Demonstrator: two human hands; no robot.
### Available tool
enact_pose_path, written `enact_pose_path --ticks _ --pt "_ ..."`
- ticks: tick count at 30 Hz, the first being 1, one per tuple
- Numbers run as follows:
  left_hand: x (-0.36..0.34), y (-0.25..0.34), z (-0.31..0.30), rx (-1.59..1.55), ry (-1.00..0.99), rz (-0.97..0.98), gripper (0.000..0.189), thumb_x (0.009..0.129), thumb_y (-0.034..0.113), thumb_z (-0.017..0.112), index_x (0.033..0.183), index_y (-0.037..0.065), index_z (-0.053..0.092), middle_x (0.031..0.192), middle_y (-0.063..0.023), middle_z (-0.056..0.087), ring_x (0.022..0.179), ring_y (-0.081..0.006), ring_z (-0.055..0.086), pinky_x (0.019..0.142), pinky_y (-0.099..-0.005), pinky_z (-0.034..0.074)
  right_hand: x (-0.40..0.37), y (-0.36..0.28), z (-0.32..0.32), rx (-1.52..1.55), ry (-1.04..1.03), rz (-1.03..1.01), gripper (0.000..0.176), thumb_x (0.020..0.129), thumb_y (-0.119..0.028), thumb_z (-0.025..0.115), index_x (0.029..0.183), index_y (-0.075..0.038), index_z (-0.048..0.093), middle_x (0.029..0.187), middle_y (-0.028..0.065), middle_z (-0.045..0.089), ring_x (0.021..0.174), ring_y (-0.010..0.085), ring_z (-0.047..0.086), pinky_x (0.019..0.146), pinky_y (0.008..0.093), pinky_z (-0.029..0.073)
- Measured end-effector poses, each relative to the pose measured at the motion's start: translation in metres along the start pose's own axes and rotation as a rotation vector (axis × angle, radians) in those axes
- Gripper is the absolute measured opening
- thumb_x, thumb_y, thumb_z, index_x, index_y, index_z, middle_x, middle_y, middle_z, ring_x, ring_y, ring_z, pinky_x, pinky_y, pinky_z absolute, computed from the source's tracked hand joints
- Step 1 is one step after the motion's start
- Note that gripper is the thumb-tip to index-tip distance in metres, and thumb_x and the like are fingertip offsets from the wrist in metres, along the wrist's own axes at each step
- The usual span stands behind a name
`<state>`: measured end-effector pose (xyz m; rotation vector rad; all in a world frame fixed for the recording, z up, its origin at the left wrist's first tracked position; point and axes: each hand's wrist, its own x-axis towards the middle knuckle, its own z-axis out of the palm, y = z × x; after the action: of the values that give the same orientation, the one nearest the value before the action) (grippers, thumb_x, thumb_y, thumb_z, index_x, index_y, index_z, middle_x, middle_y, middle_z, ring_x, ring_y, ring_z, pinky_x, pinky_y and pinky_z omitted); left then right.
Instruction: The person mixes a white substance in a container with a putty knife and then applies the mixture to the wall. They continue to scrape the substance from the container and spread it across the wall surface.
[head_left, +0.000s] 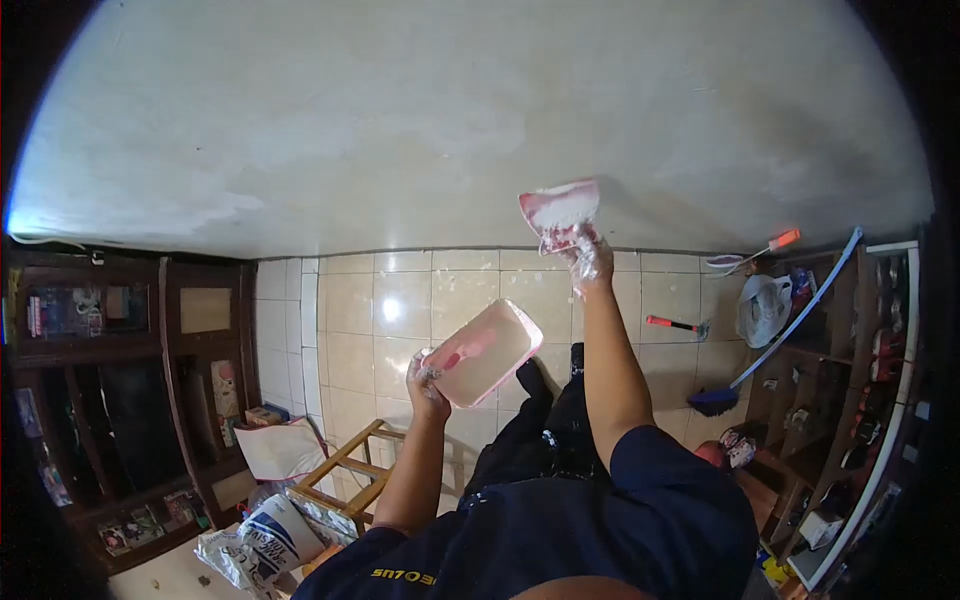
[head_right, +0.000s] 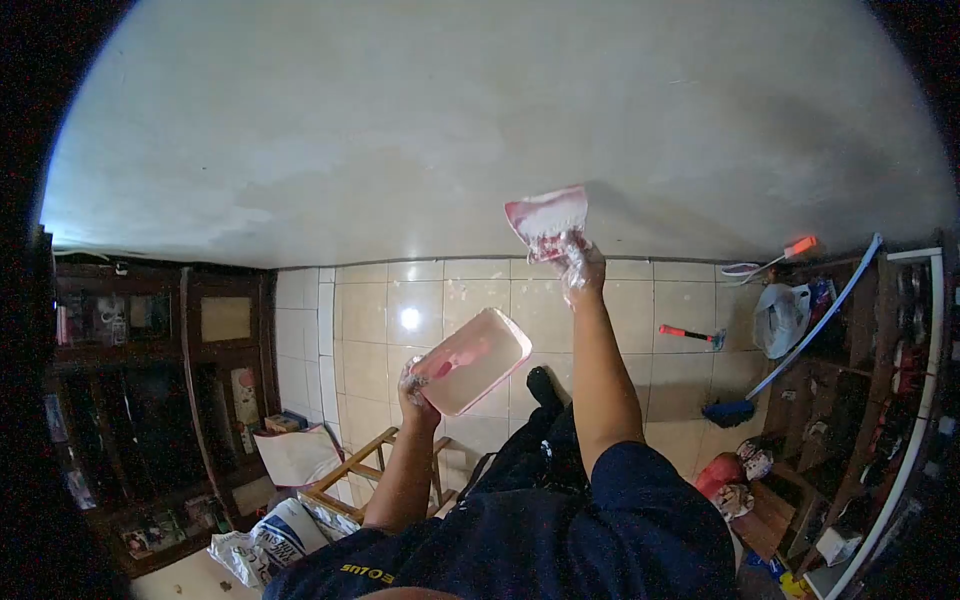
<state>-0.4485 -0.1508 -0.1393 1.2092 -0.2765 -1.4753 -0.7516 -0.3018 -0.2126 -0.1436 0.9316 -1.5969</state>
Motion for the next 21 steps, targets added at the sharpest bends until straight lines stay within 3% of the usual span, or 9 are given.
enact_pose_path --ticks 4,6,9,11,14,17,19,21 --pt "-0.001 -0.006 -0.008 0.010 -0.039 0.015 0.037 0.073 0.019 0.059 0.104 0.002 0.050 0.101 -0.0133 0.059 0.095 -0.0268 0.059 0.087 -0.0387 0.049 -0.029 -0.113 0.090 0.093 -0.160 -0.292 0.037 0.081 -0.025 0.066 0.109 -0.004 0.052 0.098 0.0098 0.062 0.089 0.0264 0.061 0.079 0.0412 0.053" --pt "-0.003 -0.003 0.000 0.009 -0.056 0.016 0.037 0.072 0.018 0.059 0.104 0.002 0.050 0.101 -0.0133 0.059 0.095 -0.0269 0.059 0.087 -0.0387 0.049 -0.010 -0.139 0.099 0.068 -0.122 -0.375 0.030 0.083 -0.016 0.065 0.106 0.000 0.054 0.098 0.0100 0.061 0.089 0.0278 0.062 0.080 0.0449 0.053" --pt "-0.011 0.000 0.014 -0.005 -0.056 0.035 0.037 0.072 0.019 0.059 0.104 0.001 0.050 0.100 -0.0132 0.059 0.094 -0.0264 0.059 0.087 -0.0386 0.048 0.020 -0.121 0.078 0.024 -0.062 -0.435 0.028 0.084 -0.012 0.063 0.107 0.002 0.054 0.098 0.0122 0.061 0.090 0.0284 0.062 0.081 0.0442 0.053" --pt "-0.006 -0.007 0.009 0.010 -0.063 0.036 0.038 0.072 0.019 0.058 0.105 0.001 0.050 0.100 -0.0131 0.059 0.094 -0.0267 0.059 0.088 -0.0385 0.047 0.045 -0.086 0.036 0.085 0.127 -0.320 0.030 0.083 -0.010 0.064 0.107 0.005 0.053 0.096 0.0130 0.059 0.086 0.0262 0.063 0.077 0.0422 0.056" --pt "-0.007 -0.010 0.009 0.039 -0.113 0.045 0.039 0.072 0.019 0.058 0.105 0.001 0.049 0.100 -0.0134 0.059 0.094 -0.0274 0.059 0.088 -0.0390 0.047 0.030 -0.039 -0.026 0.140 0.154 -0.156 0.031 0.085 -0.013 0.062 0.110 0.004 0.052 0.096 0.0137 0.060 0.085 0.0277 0.063 0.077 0.0423 0.056" --pt "-0.014 -0.005 0.020 0.081 -0.089 0.031 0.038 0.072 0.019 0.058 0.104 0.001 0.049 0.100 -0.0136 0.059 0.094 -0.0275 0.060 0.087 -0.0395 0.048 0.010 -0.041 -0.039 0.090 0.189 -0.090 0.032 0.085 -0.014 0.063 0.111 0.002 0.052 0.095 0.0129 0.061 0.084 0.0286 0.063 0.076 0.0429 0.055" --pt "-0.014 -0.006 0.022 0.077 -0.079 0.023 0.037 0.071 0.018 0.058 0.103 0.001 0.049 0.100 -0.0139 0.059 0.094 -0.0279 0.060 0.088 -0.0403 0.048 -0.006 -0.080 -0.005 0.154 -0.061 -0.160 0.032 0.086 -0.019 0.062 0.112 -0.004 0.052 0.094 0.0115 0.062 0.087 0.0284 0.062 0.072 0.0430 0.054" --pt "-0.010 -0.011 0.017 0.093 -0.073 0.008 0.037 0.071 0.017 0.057 0.103 0.001 0.049 0.101 -0.0140 0.059 0.094 -0.0280 0.060 0.088 -0.0403 0.048 -0.035 -0.141 0.064 0.178 -0.263 -0.296 0.030 0.086 -0.019 0.061 0.109 -0.001 0.053 0.092 0.0114 0.063 0.083 0.0275 0.064 0.069 0.0425 0.055"
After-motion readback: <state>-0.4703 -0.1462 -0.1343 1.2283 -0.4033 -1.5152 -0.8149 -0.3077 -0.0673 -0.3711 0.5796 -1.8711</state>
